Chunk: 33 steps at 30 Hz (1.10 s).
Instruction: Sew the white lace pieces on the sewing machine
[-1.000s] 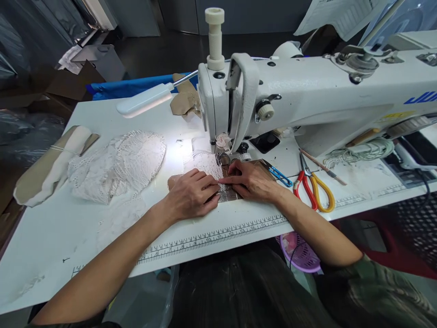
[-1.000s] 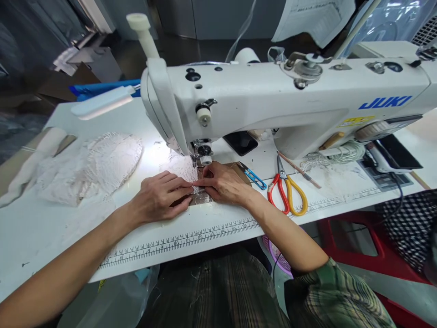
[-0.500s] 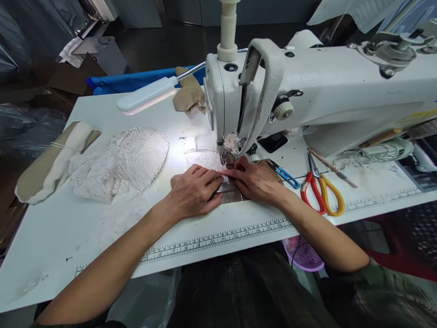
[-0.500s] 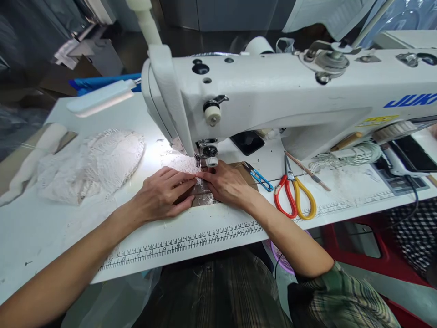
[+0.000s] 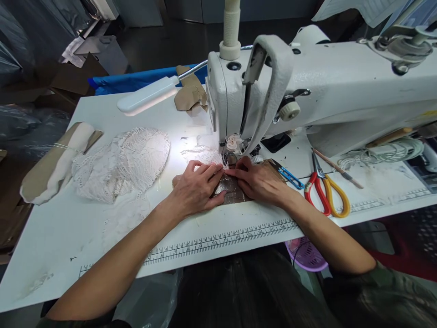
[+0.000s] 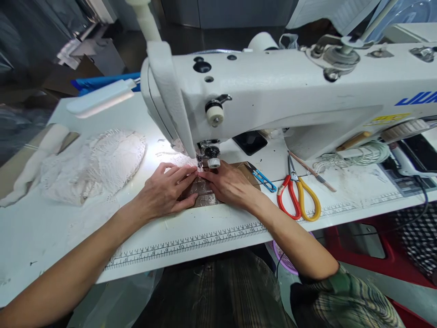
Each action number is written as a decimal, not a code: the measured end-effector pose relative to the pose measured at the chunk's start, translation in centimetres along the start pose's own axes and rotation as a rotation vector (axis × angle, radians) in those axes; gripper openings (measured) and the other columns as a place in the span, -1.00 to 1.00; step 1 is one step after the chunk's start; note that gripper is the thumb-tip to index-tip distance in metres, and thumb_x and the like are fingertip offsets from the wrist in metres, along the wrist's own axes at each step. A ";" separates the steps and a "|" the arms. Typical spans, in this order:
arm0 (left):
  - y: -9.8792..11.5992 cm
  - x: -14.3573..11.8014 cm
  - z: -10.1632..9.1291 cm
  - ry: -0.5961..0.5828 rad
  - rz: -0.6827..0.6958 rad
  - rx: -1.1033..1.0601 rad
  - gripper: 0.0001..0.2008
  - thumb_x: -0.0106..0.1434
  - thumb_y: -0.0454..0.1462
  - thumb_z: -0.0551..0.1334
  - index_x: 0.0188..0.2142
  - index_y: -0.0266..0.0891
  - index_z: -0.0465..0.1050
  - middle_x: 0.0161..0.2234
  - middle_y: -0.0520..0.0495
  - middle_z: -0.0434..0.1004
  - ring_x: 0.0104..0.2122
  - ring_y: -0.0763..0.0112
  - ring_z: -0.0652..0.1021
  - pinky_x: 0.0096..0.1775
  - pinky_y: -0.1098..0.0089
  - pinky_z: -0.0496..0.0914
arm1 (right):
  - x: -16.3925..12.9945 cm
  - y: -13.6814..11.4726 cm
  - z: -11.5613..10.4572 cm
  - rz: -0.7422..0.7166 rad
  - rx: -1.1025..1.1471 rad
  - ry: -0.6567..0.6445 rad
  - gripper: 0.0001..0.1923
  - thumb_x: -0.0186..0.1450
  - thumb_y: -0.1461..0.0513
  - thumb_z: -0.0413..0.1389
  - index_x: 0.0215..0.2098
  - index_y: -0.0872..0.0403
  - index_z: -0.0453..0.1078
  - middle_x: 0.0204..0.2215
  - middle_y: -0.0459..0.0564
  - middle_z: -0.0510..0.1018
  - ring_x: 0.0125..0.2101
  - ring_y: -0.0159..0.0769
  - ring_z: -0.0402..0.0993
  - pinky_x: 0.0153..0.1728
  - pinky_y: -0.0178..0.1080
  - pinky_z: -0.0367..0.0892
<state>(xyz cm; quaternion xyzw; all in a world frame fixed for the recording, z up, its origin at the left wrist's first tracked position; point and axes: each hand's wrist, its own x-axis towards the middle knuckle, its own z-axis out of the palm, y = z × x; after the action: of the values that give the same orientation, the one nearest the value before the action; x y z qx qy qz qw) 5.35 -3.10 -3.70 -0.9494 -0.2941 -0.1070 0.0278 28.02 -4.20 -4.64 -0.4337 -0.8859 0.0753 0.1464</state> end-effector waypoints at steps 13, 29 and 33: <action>-0.4 0.7 -0.2 -0.052 -0.110 -0.041 -0.47 0.31 -0.01 0.13 0.12 -0.31 0.37 0.13 -0.30 0.41 -0.03 0.07 0.51 0.03 0.03 0.28 | 0.0 -0.7 -0.2 -0.008 -0.003 0.043 -0.56 0.38 0.35 -0.08 0.20 0.08 0.31 -0.05 0.21 0.41 -0.25 -0.21 0.41 -0.26 -0.20 0.41; -0.9 0.8 0.2 -0.015 -0.148 -0.039 -0.35 0.22 0.05 0.19 0.17 -0.30 0.28 0.04 -0.29 0.44 -0.09 0.00 0.50 -0.06 -0.02 0.26 | 1.1 1.8 0.3 0.262 0.256 0.183 -0.71 0.44 0.14 -0.12 -0.24 0.11 0.36 -0.27 0.11 0.49 -0.36 -0.24 0.38 -0.29 -0.17 0.35; -1.0 0.8 0.3 -0.026 -0.150 -0.056 -0.36 0.24 0.07 0.16 0.16 -0.30 0.29 0.04 -0.28 0.45 -0.07 0.03 0.50 -0.01 -0.03 0.25 | 0.3 1.5 0.4 0.283 0.245 0.213 -0.72 0.43 0.12 -0.09 -0.18 0.11 0.36 -0.20 0.14 0.49 -0.31 -0.19 0.42 -0.28 -0.15 0.36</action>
<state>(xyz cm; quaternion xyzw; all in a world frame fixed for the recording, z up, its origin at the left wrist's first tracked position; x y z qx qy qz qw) 5.43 -1.78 -3.81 -0.9264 -0.3617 -0.1046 -0.0109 28.82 -3.08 -5.32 -0.5381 -0.7800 0.1559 0.2786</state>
